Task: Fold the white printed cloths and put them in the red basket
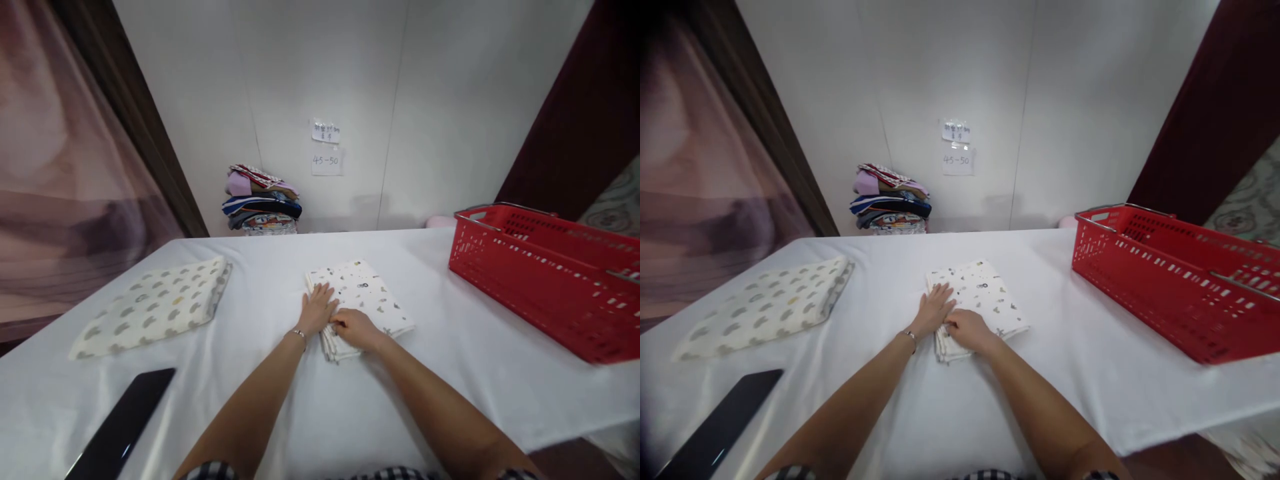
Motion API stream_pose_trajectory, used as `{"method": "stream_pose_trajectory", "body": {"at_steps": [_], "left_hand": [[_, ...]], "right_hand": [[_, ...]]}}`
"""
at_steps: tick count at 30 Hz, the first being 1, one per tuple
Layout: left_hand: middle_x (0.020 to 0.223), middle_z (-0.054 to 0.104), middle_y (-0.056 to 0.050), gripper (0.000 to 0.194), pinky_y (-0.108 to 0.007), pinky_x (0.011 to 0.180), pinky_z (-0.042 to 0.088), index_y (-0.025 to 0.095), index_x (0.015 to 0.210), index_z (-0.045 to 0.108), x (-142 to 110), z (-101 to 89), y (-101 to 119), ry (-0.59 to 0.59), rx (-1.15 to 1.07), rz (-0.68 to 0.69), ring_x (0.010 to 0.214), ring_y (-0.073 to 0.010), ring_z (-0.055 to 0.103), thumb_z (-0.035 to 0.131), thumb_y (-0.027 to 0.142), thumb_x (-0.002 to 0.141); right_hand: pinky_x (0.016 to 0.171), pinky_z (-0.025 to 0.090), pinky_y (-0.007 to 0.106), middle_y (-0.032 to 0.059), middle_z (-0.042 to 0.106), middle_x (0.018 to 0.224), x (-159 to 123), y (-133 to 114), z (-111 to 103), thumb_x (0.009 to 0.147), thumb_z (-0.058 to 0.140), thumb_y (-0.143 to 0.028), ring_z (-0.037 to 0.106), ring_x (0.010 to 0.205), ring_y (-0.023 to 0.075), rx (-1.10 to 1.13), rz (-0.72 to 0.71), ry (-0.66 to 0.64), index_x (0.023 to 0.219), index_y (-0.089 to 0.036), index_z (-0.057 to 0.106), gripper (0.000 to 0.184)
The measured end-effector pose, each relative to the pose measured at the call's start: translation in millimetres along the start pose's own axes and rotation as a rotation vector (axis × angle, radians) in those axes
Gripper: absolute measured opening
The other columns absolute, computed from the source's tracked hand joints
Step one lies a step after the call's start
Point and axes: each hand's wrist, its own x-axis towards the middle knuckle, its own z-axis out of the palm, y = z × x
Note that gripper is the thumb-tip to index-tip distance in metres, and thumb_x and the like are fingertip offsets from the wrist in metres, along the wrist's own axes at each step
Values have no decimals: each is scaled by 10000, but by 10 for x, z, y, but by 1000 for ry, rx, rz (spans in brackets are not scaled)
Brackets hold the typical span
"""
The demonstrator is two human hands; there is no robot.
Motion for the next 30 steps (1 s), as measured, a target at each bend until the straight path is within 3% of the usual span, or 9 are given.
{"method": "stream_pose_trajectory", "body": {"at_steps": [3,8,11,15,20,24,30], "left_hand": [[1518,198,-32,507,-559,1086,72,279,1371,356,0,8,9,-1,-8,-11,1404,-237,87,275,486,915],[1526,169,-26,538,-557,1088,88,286,1385,326,5,-23,25,-43,1,-15,1405,-246,67,248,521,907],[1523,182,-32,537,-573,1081,113,276,1386,323,35,-94,75,-75,110,-3,1403,-256,88,236,506,909],[1514,208,-73,533,-587,1082,104,232,1372,350,1,-174,302,-59,218,27,1398,-281,105,289,476,902],[1497,259,-65,556,-538,1115,81,228,1351,386,-336,-55,572,28,229,236,1391,-262,151,306,533,894],[1471,321,-51,509,-519,1118,105,231,1331,419,-535,68,517,4,157,232,1381,-241,201,274,491,918],[1461,337,-45,488,-525,1116,105,239,1319,438,-520,89,461,28,104,226,1376,-243,217,311,481,914]], "right_hand": [[714,404,235,5,668,865,-73,127,-141,777,514,-174,585,800,147,83,-17,38,874,-224,687,204],[970,353,326,81,585,1197,-378,609,-441,840,471,-220,499,1118,197,-119,190,351,1105,-186,619,306],[1036,300,367,85,471,1355,-541,822,-453,878,444,-305,385,1259,217,-236,326,273,1229,-193,541,381],[1084,250,368,62,371,1439,-585,912,-388,903,387,-366,298,1331,216,-214,394,183,1292,-197,495,438],[1032,339,300,23,451,1387,-585,977,-502,880,401,-400,439,1243,186,14,519,246,1273,-214,524,452],[970,388,299,35,563,1274,-653,1044,-590,856,432,-383,523,1145,206,17,595,277,1257,-203,543,453],[934,395,323,60,587,1231,-630,1015,-607,838,477,-417,544,1093,242,-44,618,237,1220,-230,568,435]]}}
